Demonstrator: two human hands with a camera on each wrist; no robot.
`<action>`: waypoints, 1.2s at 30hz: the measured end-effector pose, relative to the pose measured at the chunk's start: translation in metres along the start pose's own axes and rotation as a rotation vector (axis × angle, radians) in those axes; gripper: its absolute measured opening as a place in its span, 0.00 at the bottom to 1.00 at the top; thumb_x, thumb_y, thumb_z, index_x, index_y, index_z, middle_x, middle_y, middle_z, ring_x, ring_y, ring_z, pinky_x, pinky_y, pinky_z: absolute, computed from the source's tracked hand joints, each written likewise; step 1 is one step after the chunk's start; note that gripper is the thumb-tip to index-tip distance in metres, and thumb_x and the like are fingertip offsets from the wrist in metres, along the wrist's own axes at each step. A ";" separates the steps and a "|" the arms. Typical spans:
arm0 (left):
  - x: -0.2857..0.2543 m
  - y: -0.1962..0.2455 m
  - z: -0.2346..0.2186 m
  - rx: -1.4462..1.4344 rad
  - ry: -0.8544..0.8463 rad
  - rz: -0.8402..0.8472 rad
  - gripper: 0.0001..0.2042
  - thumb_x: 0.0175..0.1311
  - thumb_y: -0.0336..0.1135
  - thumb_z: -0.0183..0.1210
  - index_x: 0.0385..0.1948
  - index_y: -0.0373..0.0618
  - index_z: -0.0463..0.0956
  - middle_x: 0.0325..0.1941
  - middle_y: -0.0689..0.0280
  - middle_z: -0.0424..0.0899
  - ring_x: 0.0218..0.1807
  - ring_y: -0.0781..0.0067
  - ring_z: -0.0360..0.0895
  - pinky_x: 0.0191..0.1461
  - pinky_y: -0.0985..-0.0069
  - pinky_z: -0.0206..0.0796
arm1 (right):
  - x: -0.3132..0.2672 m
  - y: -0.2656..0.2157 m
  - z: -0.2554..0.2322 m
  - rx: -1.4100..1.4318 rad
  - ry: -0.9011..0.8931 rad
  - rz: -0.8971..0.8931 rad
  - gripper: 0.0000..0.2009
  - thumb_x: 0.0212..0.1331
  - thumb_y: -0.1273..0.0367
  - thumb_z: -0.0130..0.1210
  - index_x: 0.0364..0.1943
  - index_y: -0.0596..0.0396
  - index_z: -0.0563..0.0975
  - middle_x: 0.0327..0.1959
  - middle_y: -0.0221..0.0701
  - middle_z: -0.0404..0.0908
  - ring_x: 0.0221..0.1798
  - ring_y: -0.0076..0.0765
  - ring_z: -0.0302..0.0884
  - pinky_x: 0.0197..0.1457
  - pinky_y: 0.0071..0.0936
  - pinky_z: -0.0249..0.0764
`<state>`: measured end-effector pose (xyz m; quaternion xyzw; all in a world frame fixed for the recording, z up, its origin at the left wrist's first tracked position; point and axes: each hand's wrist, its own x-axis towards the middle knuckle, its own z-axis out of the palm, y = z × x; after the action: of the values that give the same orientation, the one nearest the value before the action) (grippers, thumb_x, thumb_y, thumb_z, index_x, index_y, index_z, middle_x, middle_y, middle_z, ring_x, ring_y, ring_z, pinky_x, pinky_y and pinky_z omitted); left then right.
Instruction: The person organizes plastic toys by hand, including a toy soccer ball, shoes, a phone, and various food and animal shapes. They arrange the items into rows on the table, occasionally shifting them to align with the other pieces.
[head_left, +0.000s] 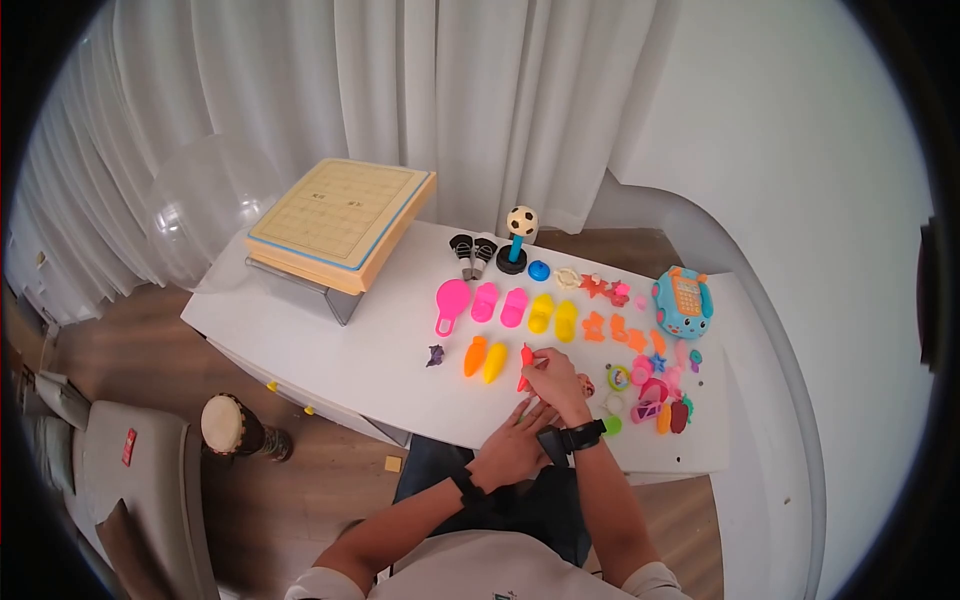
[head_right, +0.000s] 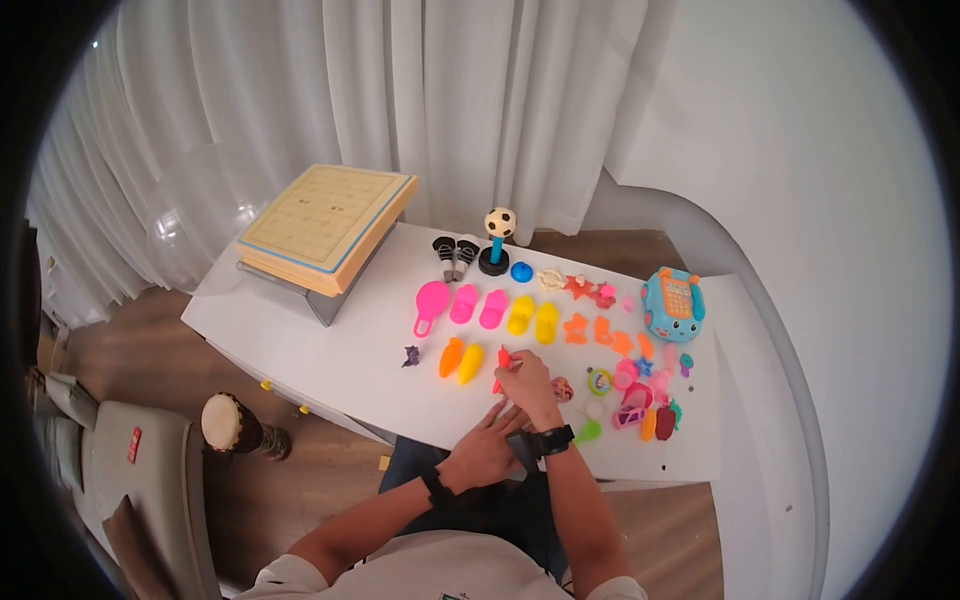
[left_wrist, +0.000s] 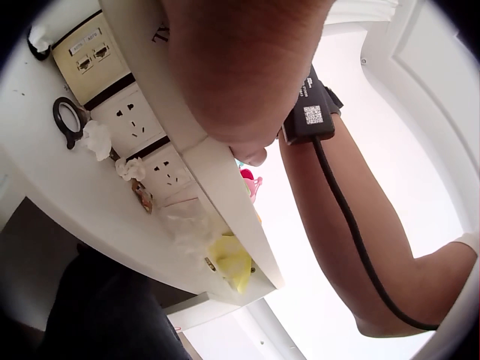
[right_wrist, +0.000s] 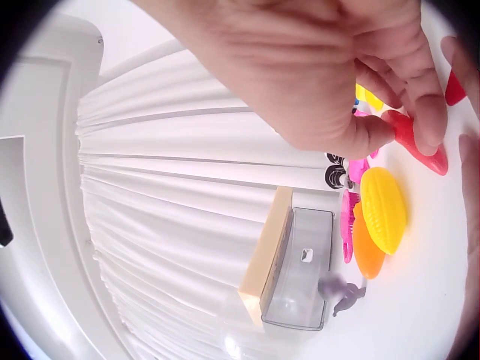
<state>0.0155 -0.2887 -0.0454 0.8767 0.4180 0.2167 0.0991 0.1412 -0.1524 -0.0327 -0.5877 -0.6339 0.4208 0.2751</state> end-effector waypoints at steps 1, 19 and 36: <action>0.000 0.000 0.001 0.000 0.012 0.006 0.29 0.73 0.50 0.57 0.70 0.43 0.76 0.83 0.53 0.66 0.87 0.53 0.55 0.91 0.50 0.37 | -0.001 0.001 0.001 -0.054 0.031 -0.016 0.27 0.62 0.69 0.64 0.64 0.71 0.76 0.37 0.44 0.89 0.32 0.35 0.90 0.34 0.30 0.87; -0.005 0.000 -0.016 -0.220 0.221 0.024 0.23 0.73 0.41 0.65 0.66 0.42 0.77 0.77 0.53 0.73 0.79 0.48 0.67 0.83 0.51 0.57 | -0.111 0.016 -0.084 -0.182 0.337 -0.291 0.11 0.63 0.73 0.69 0.47 0.60 0.84 0.40 0.41 0.87 0.32 0.40 0.85 0.38 0.35 0.80; -0.024 -0.002 -0.018 -0.228 0.278 -0.010 0.16 0.68 0.30 0.68 0.56 0.41 0.83 0.65 0.57 0.84 0.66 0.51 0.80 0.70 0.57 0.71 | -0.085 0.017 -0.011 -0.393 0.438 -0.305 0.10 0.67 0.70 0.63 0.45 0.62 0.77 0.51 0.54 0.79 0.53 0.63 0.82 0.52 0.49 0.83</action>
<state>-0.0072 -0.3065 -0.0373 0.8191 0.4049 0.3814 0.1402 0.1724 -0.2342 -0.0294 -0.6042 -0.7095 0.1081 0.3462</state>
